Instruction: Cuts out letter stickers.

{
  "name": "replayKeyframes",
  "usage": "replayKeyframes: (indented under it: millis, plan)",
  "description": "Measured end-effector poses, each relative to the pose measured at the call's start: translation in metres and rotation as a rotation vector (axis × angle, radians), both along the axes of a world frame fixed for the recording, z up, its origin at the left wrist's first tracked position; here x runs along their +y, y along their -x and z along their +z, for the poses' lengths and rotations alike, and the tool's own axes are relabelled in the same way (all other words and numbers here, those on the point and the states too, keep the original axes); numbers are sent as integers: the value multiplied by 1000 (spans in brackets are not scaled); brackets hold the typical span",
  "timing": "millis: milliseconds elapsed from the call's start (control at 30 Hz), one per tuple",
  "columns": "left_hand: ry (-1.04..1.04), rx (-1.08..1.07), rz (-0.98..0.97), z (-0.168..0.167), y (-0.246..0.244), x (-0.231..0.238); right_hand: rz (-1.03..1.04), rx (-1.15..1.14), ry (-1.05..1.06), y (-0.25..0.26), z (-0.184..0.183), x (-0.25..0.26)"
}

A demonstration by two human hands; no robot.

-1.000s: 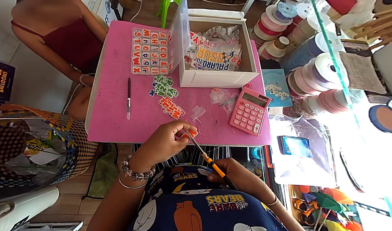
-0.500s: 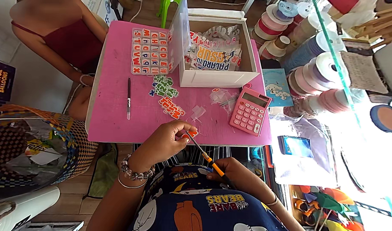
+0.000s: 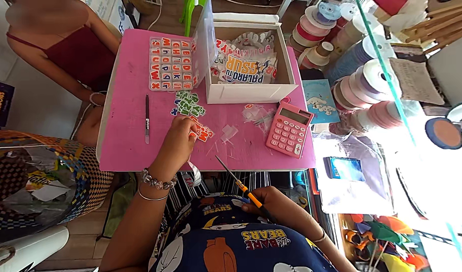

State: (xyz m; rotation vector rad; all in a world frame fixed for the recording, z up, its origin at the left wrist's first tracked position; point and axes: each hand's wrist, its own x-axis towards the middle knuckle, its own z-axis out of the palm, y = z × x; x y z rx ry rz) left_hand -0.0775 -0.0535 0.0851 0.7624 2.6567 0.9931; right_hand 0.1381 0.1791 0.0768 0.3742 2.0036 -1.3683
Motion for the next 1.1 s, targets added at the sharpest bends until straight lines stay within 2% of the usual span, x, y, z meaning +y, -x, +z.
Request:
replayKeyframes:
  millis: [167, 367, 467, 567, 633, 800, 867, 1100]
  plan:
    - [-171, -167, 107, 11, -8, -25, -9, 3, 13, 0, 0, 0]
    - [-650, -248, -49, 46, -41, -116, 1, -7, 11, 1, -1, 2]
    - [-805, -181, -108, 60, -55, -140, 21, -19, 25, 6, -2, -2]
    - [-682, -128, -72, 63, -57, -123, 36, -9, 43, 12, -1, -6]
    - [-587, -181, -57, 50, -52, -101, 36, 0, 42, 13, -2, -7]
    - [-492, -560, -50, 10, -39, -50, 90, -48, 5, 15, -1, -1]
    - [-447, -640, -69, 3, -36, -39, 114, -58, -15, 15, -2, 0]
    - [-431, -651, -72, 4, -38, -28, 170, -83, -26, 18, -4, 1]
